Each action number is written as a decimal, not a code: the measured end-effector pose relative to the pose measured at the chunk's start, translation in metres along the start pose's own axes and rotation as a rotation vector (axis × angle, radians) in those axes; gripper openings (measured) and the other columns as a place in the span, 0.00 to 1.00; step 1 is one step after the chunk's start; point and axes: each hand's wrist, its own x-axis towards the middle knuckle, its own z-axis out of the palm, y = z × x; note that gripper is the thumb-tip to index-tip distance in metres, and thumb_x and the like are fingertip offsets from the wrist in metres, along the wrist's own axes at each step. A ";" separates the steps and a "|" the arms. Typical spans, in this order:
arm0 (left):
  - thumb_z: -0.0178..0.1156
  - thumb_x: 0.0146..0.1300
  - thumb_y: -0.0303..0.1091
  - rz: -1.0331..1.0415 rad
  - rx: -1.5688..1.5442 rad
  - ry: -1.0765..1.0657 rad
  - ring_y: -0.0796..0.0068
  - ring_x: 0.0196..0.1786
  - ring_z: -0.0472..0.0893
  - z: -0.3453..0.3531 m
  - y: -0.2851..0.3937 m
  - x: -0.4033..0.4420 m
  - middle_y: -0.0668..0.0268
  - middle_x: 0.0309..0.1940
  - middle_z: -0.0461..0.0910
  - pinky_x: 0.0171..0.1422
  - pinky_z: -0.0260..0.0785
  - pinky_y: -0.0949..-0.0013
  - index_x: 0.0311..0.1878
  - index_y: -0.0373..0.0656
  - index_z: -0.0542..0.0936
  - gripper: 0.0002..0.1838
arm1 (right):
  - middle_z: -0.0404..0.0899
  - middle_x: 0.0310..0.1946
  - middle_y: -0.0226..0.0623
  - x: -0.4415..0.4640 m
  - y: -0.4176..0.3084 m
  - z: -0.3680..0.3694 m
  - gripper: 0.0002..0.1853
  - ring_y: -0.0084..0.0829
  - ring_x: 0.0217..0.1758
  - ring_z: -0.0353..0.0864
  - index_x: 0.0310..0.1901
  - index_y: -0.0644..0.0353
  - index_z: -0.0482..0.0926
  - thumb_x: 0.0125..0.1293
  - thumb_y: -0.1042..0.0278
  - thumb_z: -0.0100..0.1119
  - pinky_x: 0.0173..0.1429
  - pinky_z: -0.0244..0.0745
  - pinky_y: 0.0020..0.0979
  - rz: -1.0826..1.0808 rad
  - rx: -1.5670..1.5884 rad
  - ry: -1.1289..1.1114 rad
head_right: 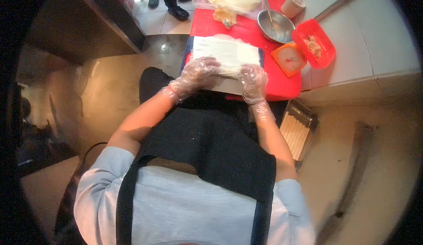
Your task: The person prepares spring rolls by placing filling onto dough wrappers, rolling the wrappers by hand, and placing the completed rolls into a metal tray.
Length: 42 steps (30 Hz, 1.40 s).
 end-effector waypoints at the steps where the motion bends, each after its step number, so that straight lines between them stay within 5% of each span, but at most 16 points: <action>1: 0.73 0.49 0.46 -0.097 -0.016 -0.063 0.63 0.57 0.81 0.005 -0.002 0.014 0.64 0.48 0.84 0.64 0.73 0.58 0.36 0.50 0.86 0.14 | 0.84 0.41 0.35 0.006 0.009 0.003 0.07 0.43 0.49 0.81 0.37 0.51 0.83 0.56 0.67 0.69 0.53 0.74 0.46 0.016 -0.020 0.015; 6: 0.69 0.51 0.42 -0.222 -0.040 -0.096 0.58 0.52 0.81 0.001 -0.033 0.049 0.60 0.42 0.84 0.57 0.74 0.56 0.32 0.46 0.86 0.11 | 0.84 0.41 0.38 0.044 0.043 0.013 0.12 0.44 0.49 0.82 0.39 0.49 0.84 0.52 0.60 0.70 0.54 0.76 0.46 0.120 -0.345 -0.283; 9: 0.69 0.49 0.41 -0.235 0.066 -0.074 0.57 0.52 0.81 -0.010 -0.038 0.064 0.59 0.41 0.83 0.57 0.74 0.56 0.32 0.46 0.86 0.11 | 0.84 0.40 0.39 0.056 0.045 0.010 0.12 0.45 0.48 0.82 0.39 0.50 0.85 0.51 0.60 0.70 0.55 0.76 0.46 0.054 -0.438 -0.194; 10: 0.69 0.45 0.40 -0.181 0.108 0.025 0.56 0.51 0.81 -0.011 -0.039 0.064 0.58 0.41 0.83 0.56 0.74 0.57 0.34 0.46 0.86 0.13 | 0.84 0.41 0.40 0.059 0.032 0.004 0.13 0.45 0.48 0.82 0.39 0.51 0.86 0.51 0.61 0.70 0.55 0.76 0.45 0.148 -0.287 -0.078; 13: 0.69 0.43 0.39 0.077 0.196 -0.094 0.54 0.50 0.82 0.003 -0.028 0.072 0.56 0.41 0.83 0.56 0.74 0.57 0.37 0.45 0.86 0.16 | 0.84 0.42 0.42 0.060 0.012 -0.002 0.14 0.46 0.48 0.82 0.41 0.53 0.85 0.53 0.60 0.70 0.56 0.77 0.44 -0.047 -0.136 -0.261; 14: 0.71 0.45 0.41 0.040 -0.020 -0.358 0.52 0.49 0.82 -0.002 -0.019 0.074 0.54 0.41 0.83 0.55 0.73 0.56 0.41 0.42 0.85 0.19 | 0.85 0.39 0.46 0.062 -0.008 -0.002 0.14 0.47 0.44 0.83 0.41 0.55 0.87 0.55 0.58 0.71 0.52 0.77 0.44 0.121 -0.003 -0.371; 17: 0.73 0.47 0.42 -0.038 -0.283 -0.279 0.50 0.49 0.82 -0.003 -0.007 0.048 0.52 0.41 0.82 0.55 0.72 0.55 0.41 0.40 0.85 0.20 | 0.84 0.35 0.51 0.077 -0.058 -0.022 0.15 0.49 0.40 0.84 0.40 0.56 0.88 0.56 0.56 0.72 0.47 0.76 0.44 0.336 0.048 -0.614; 24: 0.73 0.48 0.41 -0.030 -0.249 -0.226 0.48 0.48 0.81 0.012 -0.008 0.040 0.52 0.38 0.81 0.53 0.71 0.51 0.40 0.42 0.85 0.18 | 0.85 0.36 0.50 0.050 -0.028 -0.002 0.13 0.49 0.41 0.84 0.41 0.53 0.89 0.55 0.59 0.72 0.46 0.76 0.47 0.170 -0.068 -0.500; 30: 0.71 0.52 0.39 0.093 -0.272 -0.099 0.48 0.47 0.81 0.006 -0.030 0.022 0.53 0.40 0.82 0.54 0.72 0.52 0.48 0.43 0.84 0.20 | 0.85 0.48 0.42 0.024 0.023 0.003 0.25 0.46 0.50 0.83 0.57 0.52 0.83 0.54 0.64 0.72 0.55 0.78 0.43 -0.053 -0.071 -0.372; 38: 0.73 0.54 0.40 -0.009 -0.426 -0.139 0.53 0.48 0.83 -0.010 -0.047 0.007 0.55 0.42 0.84 0.56 0.73 0.56 0.62 0.46 0.79 0.31 | 0.87 0.49 0.40 0.022 0.030 -0.015 0.33 0.41 0.50 0.86 0.65 0.52 0.77 0.54 0.70 0.73 0.58 0.79 0.39 0.224 0.237 -0.471; 42: 0.73 0.54 0.41 0.062 -0.253 -0.143 0.53 0.48 0.83 -0.021 -0.041 0.009 0.55 0.42 0.84 0.55 0.73 0.54 0.59 0.47 0.82 0.27 | 0.86 0.47 0.42 0.012 0.036 -0.013 0.29 0.44 0.48 0.85 0.61 0.54 0.79 0.56 0.67 0.72 0.57 0.79 0.40 0.047 0.040 -0.422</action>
